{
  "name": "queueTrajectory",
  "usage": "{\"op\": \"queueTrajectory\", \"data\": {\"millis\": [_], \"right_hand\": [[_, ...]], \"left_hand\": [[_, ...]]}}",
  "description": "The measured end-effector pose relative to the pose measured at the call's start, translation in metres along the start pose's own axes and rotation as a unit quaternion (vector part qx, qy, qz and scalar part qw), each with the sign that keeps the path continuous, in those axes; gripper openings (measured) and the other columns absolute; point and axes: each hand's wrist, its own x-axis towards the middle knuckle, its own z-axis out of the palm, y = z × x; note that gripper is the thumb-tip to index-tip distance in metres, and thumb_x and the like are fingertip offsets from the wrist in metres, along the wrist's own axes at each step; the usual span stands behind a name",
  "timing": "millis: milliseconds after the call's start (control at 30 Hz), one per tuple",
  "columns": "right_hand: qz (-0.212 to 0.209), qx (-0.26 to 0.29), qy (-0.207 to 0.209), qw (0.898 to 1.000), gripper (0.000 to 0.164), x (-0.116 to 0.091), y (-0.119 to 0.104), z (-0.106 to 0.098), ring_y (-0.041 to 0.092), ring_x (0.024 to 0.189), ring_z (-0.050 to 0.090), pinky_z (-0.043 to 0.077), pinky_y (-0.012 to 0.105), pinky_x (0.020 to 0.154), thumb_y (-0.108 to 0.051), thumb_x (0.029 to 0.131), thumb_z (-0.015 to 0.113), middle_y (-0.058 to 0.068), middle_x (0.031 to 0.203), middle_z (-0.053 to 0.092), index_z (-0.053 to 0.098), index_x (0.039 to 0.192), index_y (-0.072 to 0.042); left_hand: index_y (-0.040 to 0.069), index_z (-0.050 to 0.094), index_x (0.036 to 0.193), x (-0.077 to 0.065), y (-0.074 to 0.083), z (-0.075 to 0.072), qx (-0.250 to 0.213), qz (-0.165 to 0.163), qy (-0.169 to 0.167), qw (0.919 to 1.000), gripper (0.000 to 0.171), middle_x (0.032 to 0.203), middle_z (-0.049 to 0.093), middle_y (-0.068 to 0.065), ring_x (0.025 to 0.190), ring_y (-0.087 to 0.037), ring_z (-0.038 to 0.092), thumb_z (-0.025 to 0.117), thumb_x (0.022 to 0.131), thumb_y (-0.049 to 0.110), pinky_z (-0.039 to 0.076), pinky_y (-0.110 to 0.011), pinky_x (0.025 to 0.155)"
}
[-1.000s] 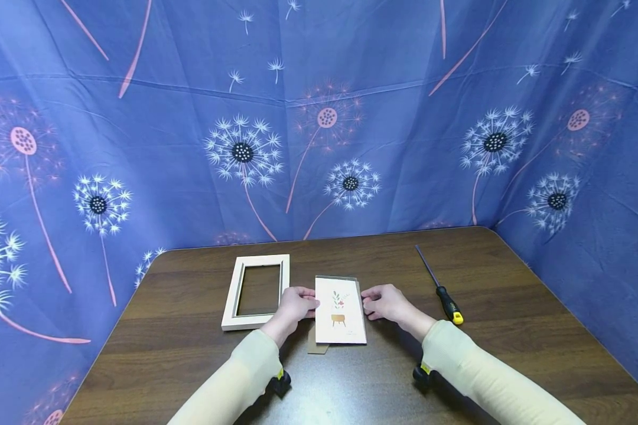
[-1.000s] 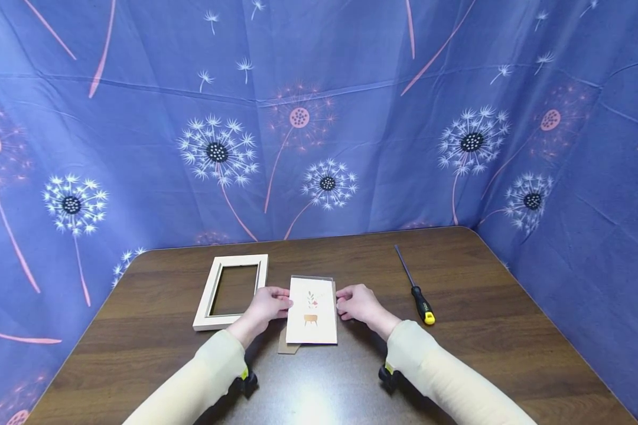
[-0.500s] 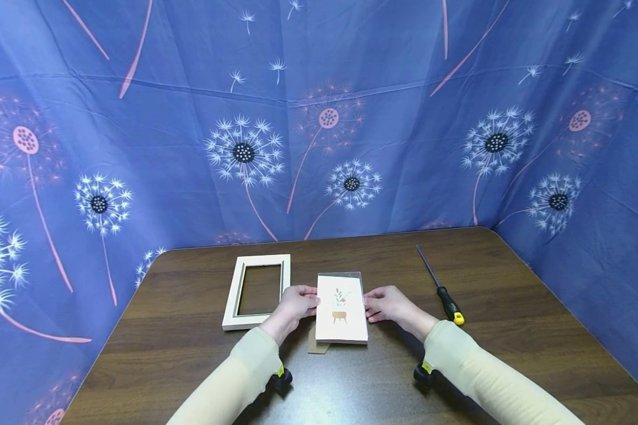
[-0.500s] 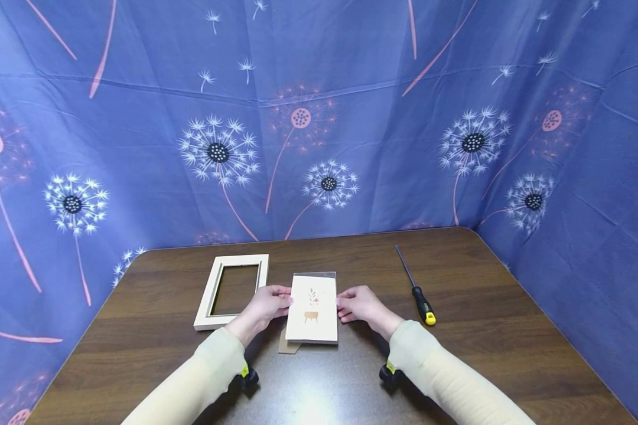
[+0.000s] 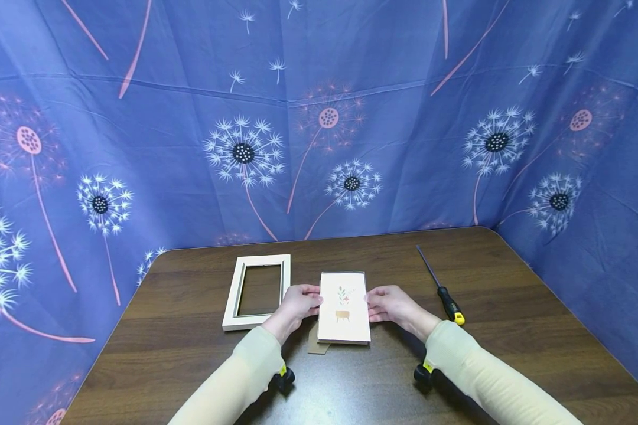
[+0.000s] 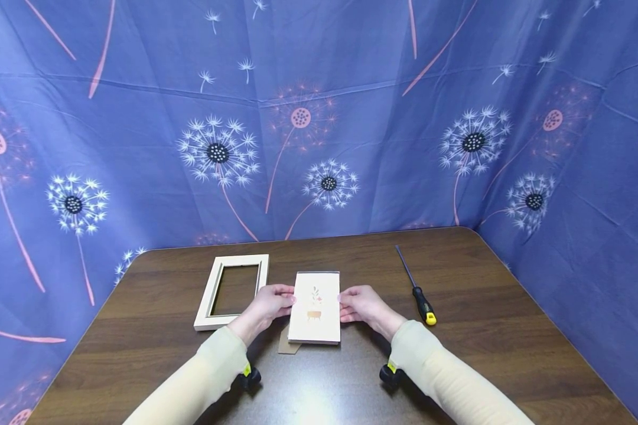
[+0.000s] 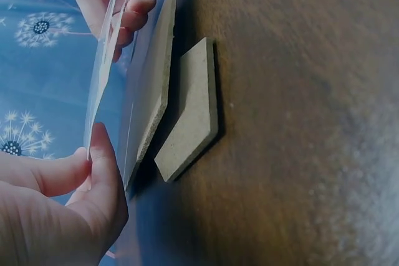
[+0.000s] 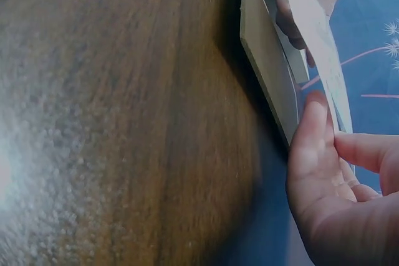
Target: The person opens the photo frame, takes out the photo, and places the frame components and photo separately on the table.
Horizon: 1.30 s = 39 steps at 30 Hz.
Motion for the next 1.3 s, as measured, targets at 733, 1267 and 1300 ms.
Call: {"op": "queueTrajectory", "data": {"millis": [733,1267,1300], "right_hand": [[-0.001,-0.051,0.048,0.998,0.022,-0.005,0.001,-0.01,0.011,0.06,0.061,0.058,0.026,0.06,-0.003,0.093,0.051,0.008,0.073,0.061,0.054,0.106,0.015],[-0.008,-0.16,0.112,0.981,0.022,-0.014,-0.002,-0.044,0.013,0.06,0.06,0.057,0.031,0.058,-0.002,0.094,0.049,0.007,0.069,0.061,0.055,0.105,0.016],[-0.01,-0.164,0.114,0.98,0.023,-0.015,-0.002,-0.047,0.014,0.061,0.06,0.057,0.031,0.058,-0.002,0.094,0.049,0.007,0.069,0.061,0.055,0.105,0.016]], "left_hand": [[-0.015,0.052,0.118,0.005,-0.003,0.0,-0.034,-0.006,-0.007,0.9994,0.03,0.084,0.057,-0.01,0.071,-0.016,0.066,0.053,0.087,-0.013,0.06,-0.032,0.071],[-0.015,0.05,0.117,0.042,-0.039,-0.008,-0.039,0.032,0.005,0.9987,0.031,0.078,0.052,-0.009,0.066,-0.018,0.066,0.051,0.085,-0.016,0.06,-0.035,0.069],[-0.015,0.05,0.117,0.041,-0.039,-0.008,-0.035,0.034,0.007,0.9988,0.031,0.077,0.053,-0.009,0.066,-0.018,0.066,0.051,0.085,-0.016,0.06,-0.035,0.068]]}}
